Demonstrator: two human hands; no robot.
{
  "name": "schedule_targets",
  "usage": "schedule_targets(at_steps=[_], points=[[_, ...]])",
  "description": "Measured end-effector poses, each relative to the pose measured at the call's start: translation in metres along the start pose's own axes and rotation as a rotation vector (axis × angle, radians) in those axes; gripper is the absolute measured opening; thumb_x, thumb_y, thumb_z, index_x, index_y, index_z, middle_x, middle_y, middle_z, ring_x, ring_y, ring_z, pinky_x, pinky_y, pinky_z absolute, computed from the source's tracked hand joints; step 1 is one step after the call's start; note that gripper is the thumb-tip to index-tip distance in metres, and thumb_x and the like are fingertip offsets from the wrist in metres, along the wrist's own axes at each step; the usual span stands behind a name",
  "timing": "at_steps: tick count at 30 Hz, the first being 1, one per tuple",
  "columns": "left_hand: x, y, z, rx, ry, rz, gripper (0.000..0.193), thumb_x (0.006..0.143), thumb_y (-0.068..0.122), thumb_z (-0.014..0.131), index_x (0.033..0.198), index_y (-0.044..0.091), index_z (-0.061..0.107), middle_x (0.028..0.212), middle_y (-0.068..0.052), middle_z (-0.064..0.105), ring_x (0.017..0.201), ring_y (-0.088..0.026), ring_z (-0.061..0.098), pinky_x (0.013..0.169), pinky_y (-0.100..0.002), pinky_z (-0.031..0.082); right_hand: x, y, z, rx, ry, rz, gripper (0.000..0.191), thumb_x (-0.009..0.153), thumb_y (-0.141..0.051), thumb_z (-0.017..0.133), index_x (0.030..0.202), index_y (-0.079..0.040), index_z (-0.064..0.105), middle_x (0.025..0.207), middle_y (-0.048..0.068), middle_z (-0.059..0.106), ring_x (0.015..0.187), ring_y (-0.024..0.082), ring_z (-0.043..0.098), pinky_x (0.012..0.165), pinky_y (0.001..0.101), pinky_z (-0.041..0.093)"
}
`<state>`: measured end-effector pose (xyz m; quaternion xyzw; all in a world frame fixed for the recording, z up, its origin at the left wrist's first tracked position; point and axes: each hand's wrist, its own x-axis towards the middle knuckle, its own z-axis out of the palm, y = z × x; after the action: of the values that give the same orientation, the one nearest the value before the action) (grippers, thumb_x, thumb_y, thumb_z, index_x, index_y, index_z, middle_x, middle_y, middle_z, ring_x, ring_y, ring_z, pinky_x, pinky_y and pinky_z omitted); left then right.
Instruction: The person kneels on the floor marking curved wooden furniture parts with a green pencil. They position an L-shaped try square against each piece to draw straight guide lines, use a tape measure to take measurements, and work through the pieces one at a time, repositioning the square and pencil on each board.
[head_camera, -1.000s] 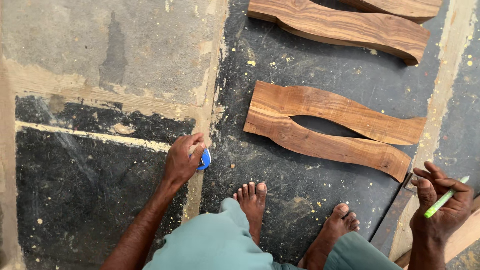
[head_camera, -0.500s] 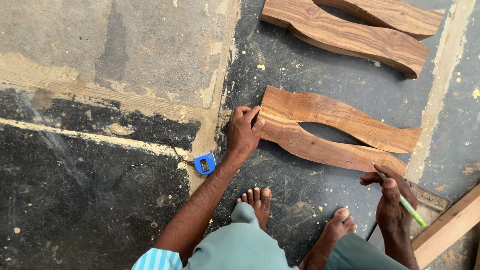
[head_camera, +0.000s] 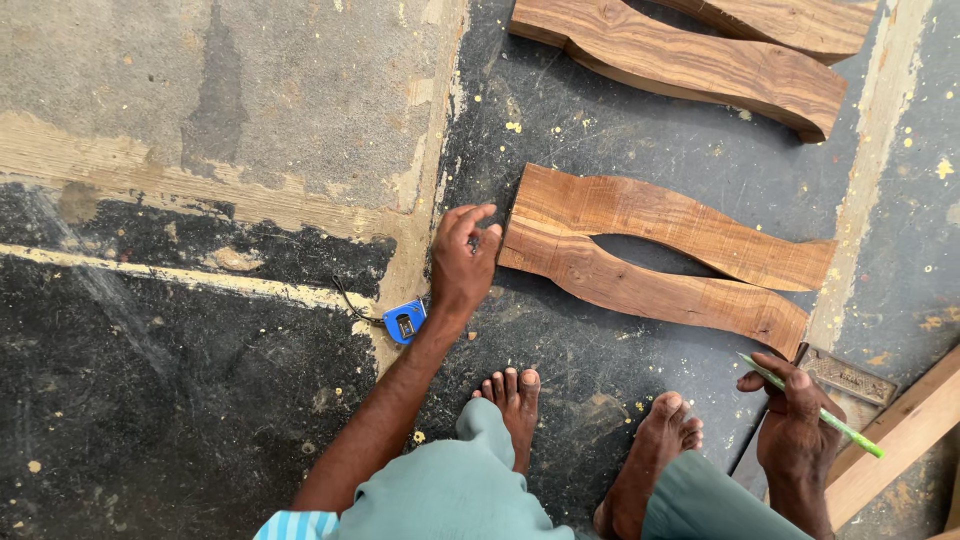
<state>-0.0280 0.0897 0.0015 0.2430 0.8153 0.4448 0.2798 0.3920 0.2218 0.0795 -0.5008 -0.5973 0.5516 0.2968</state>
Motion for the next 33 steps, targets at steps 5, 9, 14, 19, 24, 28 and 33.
schedule_targets(at_steps=[5, 9, 14, 19, 24, 28, 33], points=[[-0.029, -0.002, -0.041, 0.066, -0.016, -0.071, 0.037, 0.098, 0.021, 0.065, 0.133, 0.007, 0.067, 0.118, -0.009, 0.068, 0.093, -0.019, 0.069, 0.075, -0.033, 0.061, 0.034, -0.001, 0.017, 0.118, -0.164, -0.028, 0.034, 0.106, -0.014, 0.060, 0.122, 0.016, 0.064, 0.103, 0.026, 0.071, 0.097, 0.029, 0.070, 0.099, 0.0393, 0.054], [-0.049, 0.004, -0.037, 0.122, -0.079, 0.003, 0.040, 0.099, 0.024, 0.065, 0.134, 0.006, 0.064, 0.117, -0.012, 0.068, 0.098, -0.023, 0.069, 0.080, -0.038, 0.060, 0.065, 0.001, 0.076, 0.164, -0.312, 0.012, 0.023, 0.099, -0.004, 0.067, 0.117, 0.010, 0.069, 0.104, 0.023, 0.074, 0.094, 0.027, 0.074, 0.086, 0.0350, 0.061], [-0.040, 0.015, -0.022, 0.287, -0.104, 0.287, 0.047, 0.098, 0.025, 0.068, 0.137, 0.000, 0.060, 0.128, -0.020, 0.064, 0.120, -0.037, 0.061, 0.098, -0.050, 0.051, 0.075, -0.013, 0.137, -0.140, -0.401, 0.000, 0.019, 0.095, -0.011, 0.071, 0.108, 0.002, 0.075, 0.102, 0.014, 0.077, 0.081, 0.016, 0.073, 0.065, 0.0288, 0.062], [-0.036, 0.021, -0.031, 0.259, -0.150, 0.241, 0.044, 0.097, 0.022, 0.069, 0.136, 0.003, 0.063, 0.132, -0.019, 0.064, 0.124, -0.037, 0.060, 0.104, -0.049, 0.049, 0.028, -0.011, 0.156, -0.122, -0.641, -0.034, 0.025, 0.098, -0.016, 0.068, 0.116, -0.002, 0.077, 0.096, 0.010, 0.078, 0.078, 0.014, 0.069, 0.064, 0.0257, 0.057], [-0.044, 0.022, -0.045, 0.250, -0.201, 0.084, 0.045, 0.096, 0.022, 0.068, 0.138, 0.005, 0.062, 0.132, -0.017, 0.063, 0.111, -0.031, 0.064, 0.098, -0.045, 0.053, -0.007, 0.003, 0.144, -0.105, -0.628, 0.108, 0.025, 0.097, -0.015, 0.072, 0.117, 0.000, 0.076, 0.097, 0.010, 0.078, 0.080, 0.013, 0.070, 0.067, 0.0242, 0.056], [-0.047, 0.018, -0.043, 0.410, -0.149, 0.312, 0.045, 0.096, 0.021, 0.071, 0.137, 0.004, 0.064, 0.130, -0.018, 0.063, 0.121, -0.036, 0.060, 0.102, -0.048, 0.051, -0.021, 0.014, 0.127, 0.042, -0.494, 0.385, 0.026, 0.095, -0.012, 0.071, 0.118, 0.001, 0.074, 0.100, 0.012, 0.079, 0.081, 0.012, 0.068, 0.066, 0.0243, 0.056], [-0.046, 0.014, -0.043, 0.437, -0.155, 0.323, 0.048, 0.095, 0.022, 0.072, 0.138, 0.002, 0.062, 0.134, -0.020, 0.062, 0.124, -0.038, 0.059, 0.103, -0.050, 0.050, -0.019, 0.027, 0.101, 0.150, -0.337, 0.211, 0.025, 0.099, -0.009, 0.067, 0.119, 0.006, 0.072, 0.104, 0.018, 0.076, 0.095, 0.018, 0.074, 0.081, 0.0299, 0.062]])
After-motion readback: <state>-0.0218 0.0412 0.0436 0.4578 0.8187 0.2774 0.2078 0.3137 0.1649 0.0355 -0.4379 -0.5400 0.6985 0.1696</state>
